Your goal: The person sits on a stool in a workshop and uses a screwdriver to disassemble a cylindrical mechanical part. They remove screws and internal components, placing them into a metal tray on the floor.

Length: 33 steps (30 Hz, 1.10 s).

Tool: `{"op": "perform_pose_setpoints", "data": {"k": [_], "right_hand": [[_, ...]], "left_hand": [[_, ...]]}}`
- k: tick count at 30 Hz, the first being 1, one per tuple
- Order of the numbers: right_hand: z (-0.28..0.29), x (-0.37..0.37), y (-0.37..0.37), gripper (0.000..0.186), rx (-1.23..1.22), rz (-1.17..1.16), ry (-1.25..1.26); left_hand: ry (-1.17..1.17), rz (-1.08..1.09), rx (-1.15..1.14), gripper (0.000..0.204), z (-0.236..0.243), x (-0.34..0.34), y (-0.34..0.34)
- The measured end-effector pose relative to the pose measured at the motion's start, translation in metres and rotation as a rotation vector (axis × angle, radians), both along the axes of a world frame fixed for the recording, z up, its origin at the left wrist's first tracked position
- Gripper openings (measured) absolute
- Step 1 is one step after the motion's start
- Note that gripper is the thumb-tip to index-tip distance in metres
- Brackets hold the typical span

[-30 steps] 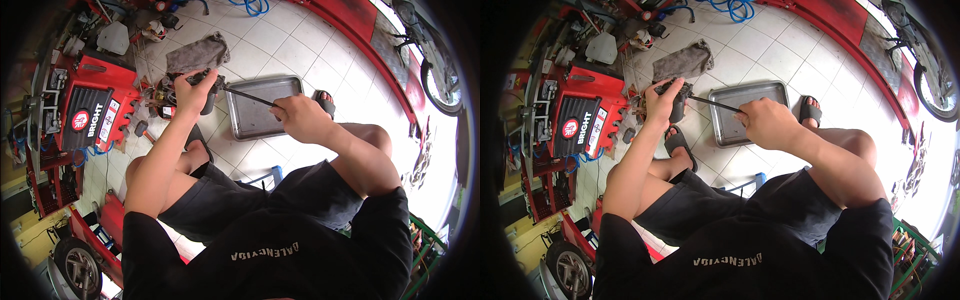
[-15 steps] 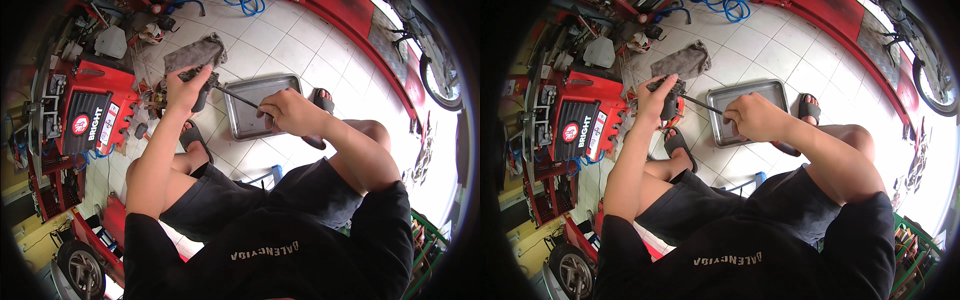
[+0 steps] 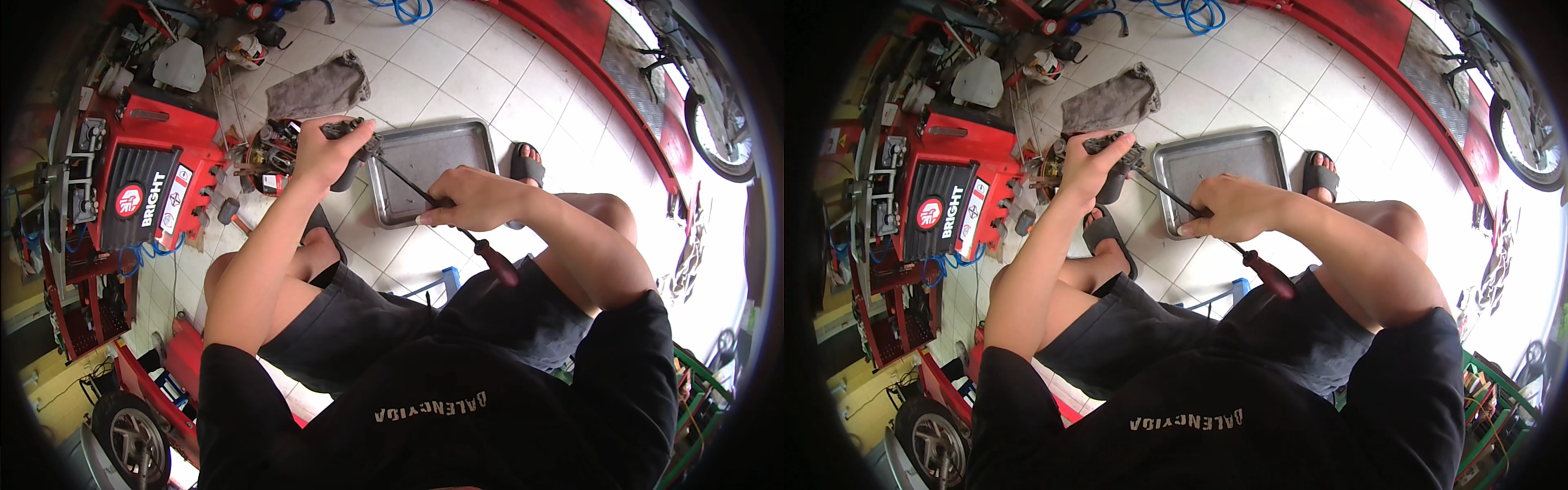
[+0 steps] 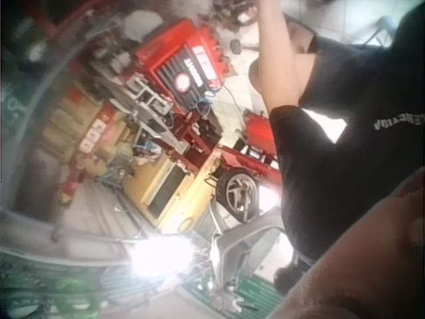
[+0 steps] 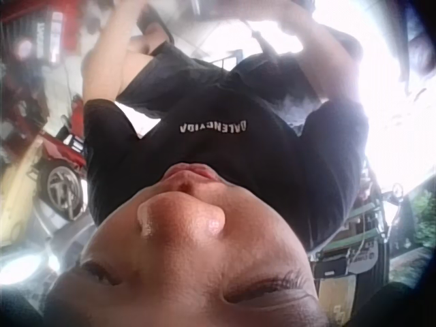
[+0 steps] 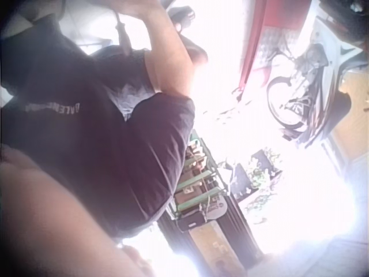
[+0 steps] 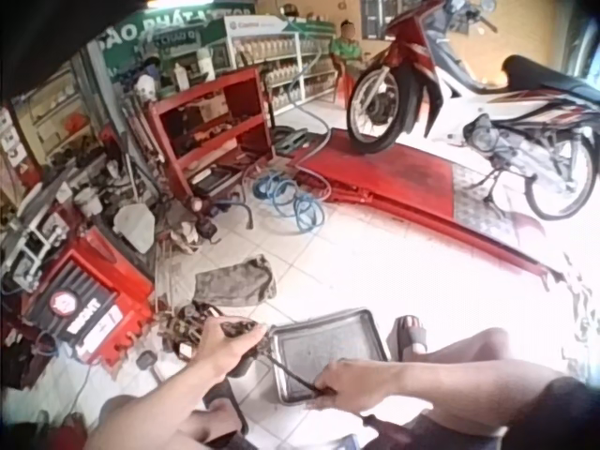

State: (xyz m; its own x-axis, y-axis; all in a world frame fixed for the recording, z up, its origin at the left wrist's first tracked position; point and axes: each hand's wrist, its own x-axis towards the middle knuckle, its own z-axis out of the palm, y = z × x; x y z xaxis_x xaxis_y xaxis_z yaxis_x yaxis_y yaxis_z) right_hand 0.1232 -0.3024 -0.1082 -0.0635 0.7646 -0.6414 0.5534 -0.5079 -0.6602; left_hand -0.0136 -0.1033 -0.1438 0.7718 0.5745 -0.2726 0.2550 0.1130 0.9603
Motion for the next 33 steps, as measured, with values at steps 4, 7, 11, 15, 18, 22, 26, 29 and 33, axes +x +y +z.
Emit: {"op": "perform_pose_setpoints", "data": {"k": [4, 7, 11, 15, 18, 22, 26, 29, 33], "right_hand": [[-0.003, -0.004, 0.001, 0.039, -0.185, 0.048, 0.083], [-0.012, -0.002, -0.009, 0.032, -0.185, -0.039, 0.285], [-0.015, 0.004, -0.014, 0.021, -0.123, -0.075, 0.335], [-0.001, 0.005, -0.008, 0.019, -0.077, 0.008, 0.133], [-0.009, 0.005, -0.009, 0.023, 0.029, 0.056, 0.044], [-0.010, 0.003, -0.012, 0.025, 0.170, -0.008, -0.008], [0.005, 0.000, -0.010, 0.028, 0.148, -0.052, 0.023], [0.007, 0.002, -0.009, 0.032, 0.150, 0.003, 0.008], [-0.003, 0.005, -0.011, 0.029, 0.060, 0.046, 0.110]], "left_hand": [[0.072, -0.080, 0.067, 0.028, -0.011, -0.004, -0.005], [0.073, -0.118, 0.066, 0.030, -0.012, -0.007, -0.006], [0.088, -0.100, 0.123, 0.029, -0.003, -0.008, -0.010], [0.103, -0.088, 0.080, 0.029, -0.011, -0.010, -0.007], [0.095, -0.065, 0.127, 0.029, -0.015, -0.009, -0.006], [0.069, -0.028, 0.152, 0.027, -0.011, -0.007, -0.001], [0.026, -0.007, 0.099, 0.023, -0.009, -0.004, 0.003], [0.052, -0.008, 0.060, 0.026, -0.014, -0.005, -0.001], [0.136, -0.065, 0.118, 0.030, -0.015, -0.004, -0.007]]}}
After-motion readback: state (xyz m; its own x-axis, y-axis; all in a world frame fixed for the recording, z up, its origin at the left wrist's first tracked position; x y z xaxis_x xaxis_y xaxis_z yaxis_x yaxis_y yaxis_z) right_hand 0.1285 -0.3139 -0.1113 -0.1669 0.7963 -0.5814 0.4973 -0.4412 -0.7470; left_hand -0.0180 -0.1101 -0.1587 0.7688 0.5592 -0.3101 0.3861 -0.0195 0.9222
